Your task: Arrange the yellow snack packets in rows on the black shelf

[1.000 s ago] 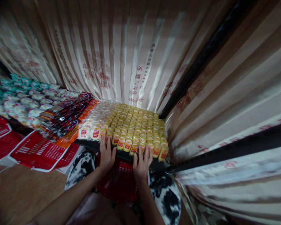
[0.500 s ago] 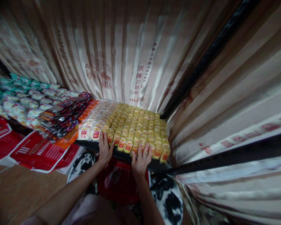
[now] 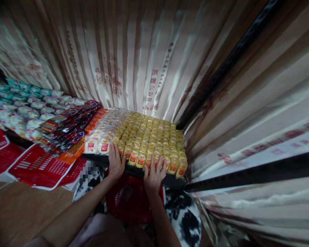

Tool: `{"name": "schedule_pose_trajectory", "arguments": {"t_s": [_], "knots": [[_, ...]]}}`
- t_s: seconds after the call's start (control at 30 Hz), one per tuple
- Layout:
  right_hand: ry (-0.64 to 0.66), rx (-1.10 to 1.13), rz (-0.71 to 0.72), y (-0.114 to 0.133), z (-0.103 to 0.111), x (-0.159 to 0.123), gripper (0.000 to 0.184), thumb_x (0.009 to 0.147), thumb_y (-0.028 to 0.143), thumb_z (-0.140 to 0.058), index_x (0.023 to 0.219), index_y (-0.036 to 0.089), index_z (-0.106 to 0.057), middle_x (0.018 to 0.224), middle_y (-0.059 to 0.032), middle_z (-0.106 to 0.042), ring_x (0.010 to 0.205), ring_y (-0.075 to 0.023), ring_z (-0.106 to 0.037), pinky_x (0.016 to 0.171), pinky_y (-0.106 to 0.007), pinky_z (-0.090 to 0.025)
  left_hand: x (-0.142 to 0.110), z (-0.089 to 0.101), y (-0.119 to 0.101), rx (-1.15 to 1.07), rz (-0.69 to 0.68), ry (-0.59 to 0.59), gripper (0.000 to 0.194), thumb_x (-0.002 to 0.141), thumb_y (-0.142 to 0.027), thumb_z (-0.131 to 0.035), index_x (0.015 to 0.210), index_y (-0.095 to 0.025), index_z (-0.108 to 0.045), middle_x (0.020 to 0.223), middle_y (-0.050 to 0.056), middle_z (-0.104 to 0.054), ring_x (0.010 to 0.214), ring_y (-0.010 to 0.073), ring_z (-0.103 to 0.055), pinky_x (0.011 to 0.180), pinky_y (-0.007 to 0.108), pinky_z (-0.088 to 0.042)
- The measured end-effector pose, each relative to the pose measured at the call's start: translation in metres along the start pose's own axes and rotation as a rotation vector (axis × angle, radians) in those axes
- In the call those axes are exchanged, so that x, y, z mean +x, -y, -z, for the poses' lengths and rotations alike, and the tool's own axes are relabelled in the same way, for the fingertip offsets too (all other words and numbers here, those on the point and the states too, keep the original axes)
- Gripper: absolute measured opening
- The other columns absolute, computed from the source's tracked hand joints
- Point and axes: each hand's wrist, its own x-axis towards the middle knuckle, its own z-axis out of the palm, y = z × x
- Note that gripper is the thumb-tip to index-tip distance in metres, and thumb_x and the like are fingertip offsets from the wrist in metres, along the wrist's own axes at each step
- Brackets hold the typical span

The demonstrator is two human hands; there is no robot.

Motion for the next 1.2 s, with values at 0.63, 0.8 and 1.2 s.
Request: {"name": "schedule_pose_trajectory", "arguments": {"t_s": [0.63, 0.8, 1.2], "knots": [[-0.036, 0.010, 0.075, 0.001, 0.007, -0.004, 0.055, 0.088, 0.040, -0.043, 0.139, 0.025, -0.029, 0.151, -0.0093, -0.013, 0.134, -0.0375, -0.013, 0.099, -0.059, -0.026, -0.021, 0.024, -0.025, 0.007, -0.391, 0.159, 0.055, 0.082, -0.022, -0.054, 0.133, -0.038, -0.038, 0.150, 0.005, -0.015, 0.136, 0.0345, -0.010, 0.105, 0.056, -0.023], [-0.001, 0.002, 0.070, -0.003, 0.008, -0.003, 0.051, 0.089, 0.040, -0.041, 0.137, 0.025, -0.034, 0.151, -0.0095, -0.012, 0.134, -0.0375, -0.012, 0.099, -0.059, -0.026, -0.020, 0.017, -0.037, 0.044, -0.495, 0.209, 0.051, 0.085, -0.034, -0.051, 0.134, -0.037, -0.037, 0.146, 0.004, -0.029, 0.136, 0.0325, -0.016, 0.107, 0.054, -0.021], [0.034, -0.007, 0.042, -0.004, 0.003, -0.003, 0.051, 0.089, 0.041, -0.040, 0.137, 0.024, -0.035, 0.151, -0.0093, -0.012, 0.134, -0.0362, -0.012, 0.099, -0.059, -0.025, -0.012, 0.005, -0.035, 0.087, -0.509, 0.245, 0.048, 0.088, -0.033, -0.045, 0.135, -0.031, -0.036, 0.145, 0.000, -0.032, 0.136, 0.0284, -0.018, 0.109, 0.051, -0.017]]}}
